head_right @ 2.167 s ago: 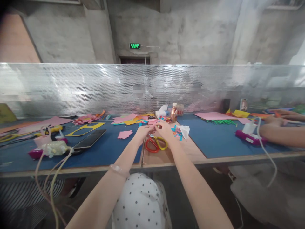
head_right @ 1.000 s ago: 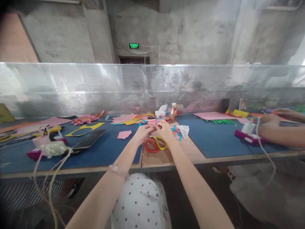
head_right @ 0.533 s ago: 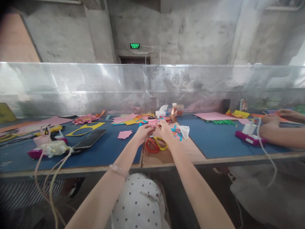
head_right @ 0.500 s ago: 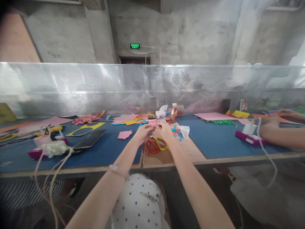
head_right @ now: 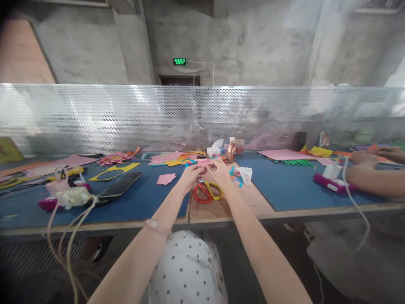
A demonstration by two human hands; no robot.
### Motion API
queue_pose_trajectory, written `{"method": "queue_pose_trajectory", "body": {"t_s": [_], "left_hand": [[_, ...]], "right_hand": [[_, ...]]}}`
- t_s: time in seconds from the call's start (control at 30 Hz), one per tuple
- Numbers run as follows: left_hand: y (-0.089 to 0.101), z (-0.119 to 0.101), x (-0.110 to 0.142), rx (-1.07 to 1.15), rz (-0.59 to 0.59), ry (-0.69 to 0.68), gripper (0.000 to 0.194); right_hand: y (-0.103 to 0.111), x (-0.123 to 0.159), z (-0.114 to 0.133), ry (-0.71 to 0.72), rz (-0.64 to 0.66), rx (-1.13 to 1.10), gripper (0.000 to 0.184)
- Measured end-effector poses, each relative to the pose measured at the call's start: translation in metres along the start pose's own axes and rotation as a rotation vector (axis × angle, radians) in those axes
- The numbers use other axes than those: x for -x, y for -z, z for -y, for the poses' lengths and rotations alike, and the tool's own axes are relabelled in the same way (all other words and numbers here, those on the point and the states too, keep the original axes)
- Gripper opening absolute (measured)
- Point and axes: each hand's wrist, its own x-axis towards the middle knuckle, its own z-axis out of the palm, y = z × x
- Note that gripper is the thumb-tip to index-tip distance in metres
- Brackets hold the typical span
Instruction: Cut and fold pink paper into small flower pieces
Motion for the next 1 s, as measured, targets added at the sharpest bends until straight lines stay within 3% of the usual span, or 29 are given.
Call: {"method": "queue_pose_trajectory", "body": {"t_s": [0.23, 0.6, 0.83, 1.0], "left_hand": [[0.001, 0.002, -0.003, 0.017, -0.067, -0.010, 0.018], [0.002, 0.003, -0.004, 0.086, -0.051, -0.029, 0.026], [0.000, -0.004, 0.003, 0.019, 0.032, -0.032, 0.028], [0.000, -0.002, 0.002, -0.010, 0.072, -0.046, 0.029]], "right_hand": [[0.002, 0.006, 0.010, 0.129, 0.015, 0.217, 0.019], [0.005, 0.010, 0.008, 0.215, 0.033, 0.195, 0.028], [0.004, 0.003, 0.011, 0.018, -0.073, -0.037, 0.023], [0.002, -0.001, 0.007, -0.198, -0.009, -0.130, 0.019]]}}
